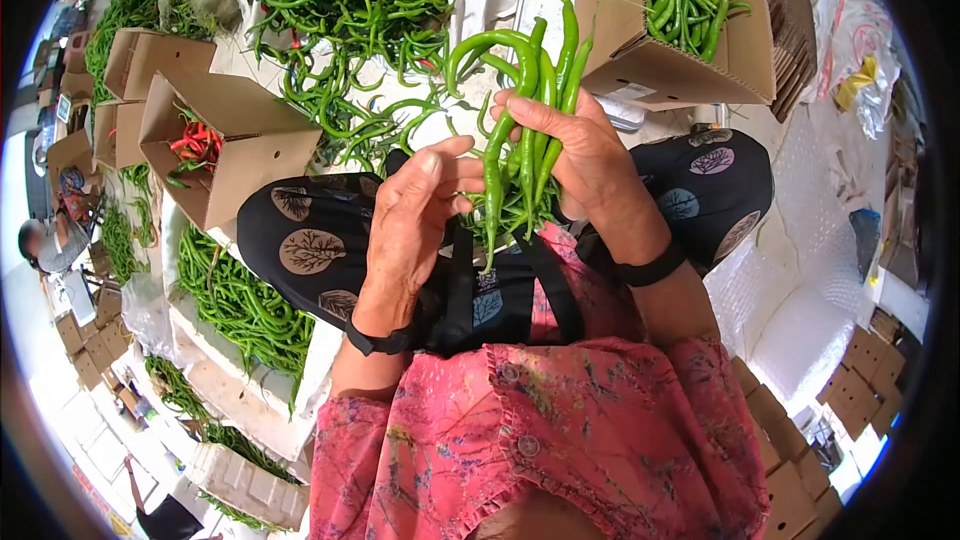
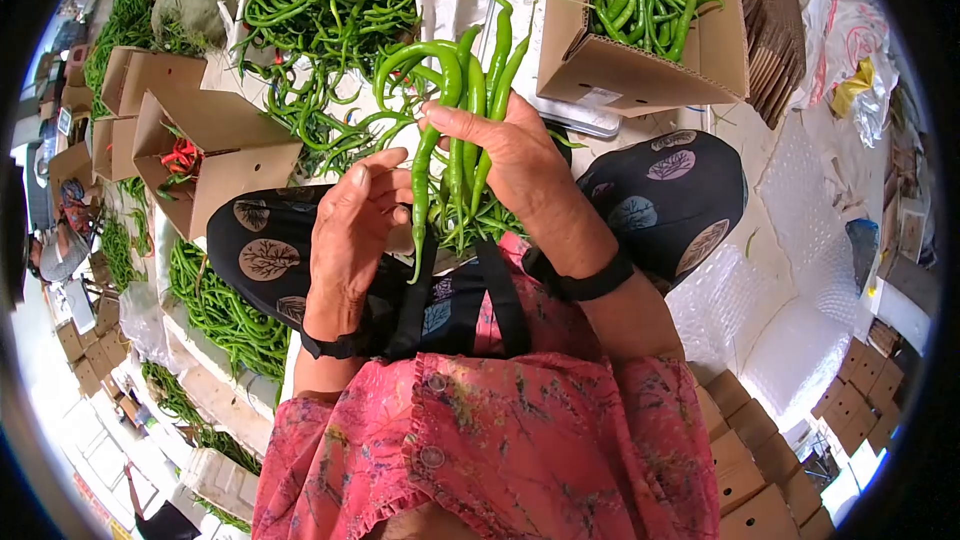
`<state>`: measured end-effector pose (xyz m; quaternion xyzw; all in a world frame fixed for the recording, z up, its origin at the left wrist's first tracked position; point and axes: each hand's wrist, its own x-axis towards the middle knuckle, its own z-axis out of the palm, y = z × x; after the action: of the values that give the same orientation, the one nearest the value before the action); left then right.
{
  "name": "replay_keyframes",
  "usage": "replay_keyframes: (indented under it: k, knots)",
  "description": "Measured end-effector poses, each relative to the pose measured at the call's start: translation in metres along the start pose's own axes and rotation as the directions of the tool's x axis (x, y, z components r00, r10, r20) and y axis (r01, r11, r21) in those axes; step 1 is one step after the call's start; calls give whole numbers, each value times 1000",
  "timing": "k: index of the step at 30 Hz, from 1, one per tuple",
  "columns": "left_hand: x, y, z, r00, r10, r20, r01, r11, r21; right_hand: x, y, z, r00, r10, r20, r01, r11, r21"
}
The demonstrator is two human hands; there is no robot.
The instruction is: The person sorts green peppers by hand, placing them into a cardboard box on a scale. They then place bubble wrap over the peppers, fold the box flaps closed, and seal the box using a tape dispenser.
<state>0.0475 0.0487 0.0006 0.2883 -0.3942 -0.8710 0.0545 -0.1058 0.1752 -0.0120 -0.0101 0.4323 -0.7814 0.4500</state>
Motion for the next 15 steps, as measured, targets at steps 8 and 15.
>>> replay_keyframes:
  k: [8, 15]
  knots:
    - [11, -12, 8, 997, 72, -4, -68, 958, 277, 2, 11, 1, 998, 55, -39, -55, 998, 9]
    - [-8, 9, 16, 999, 44, -19, -31, 897, 441, -12, -40, 16, 995, -63, -82, 65, 997, 29]
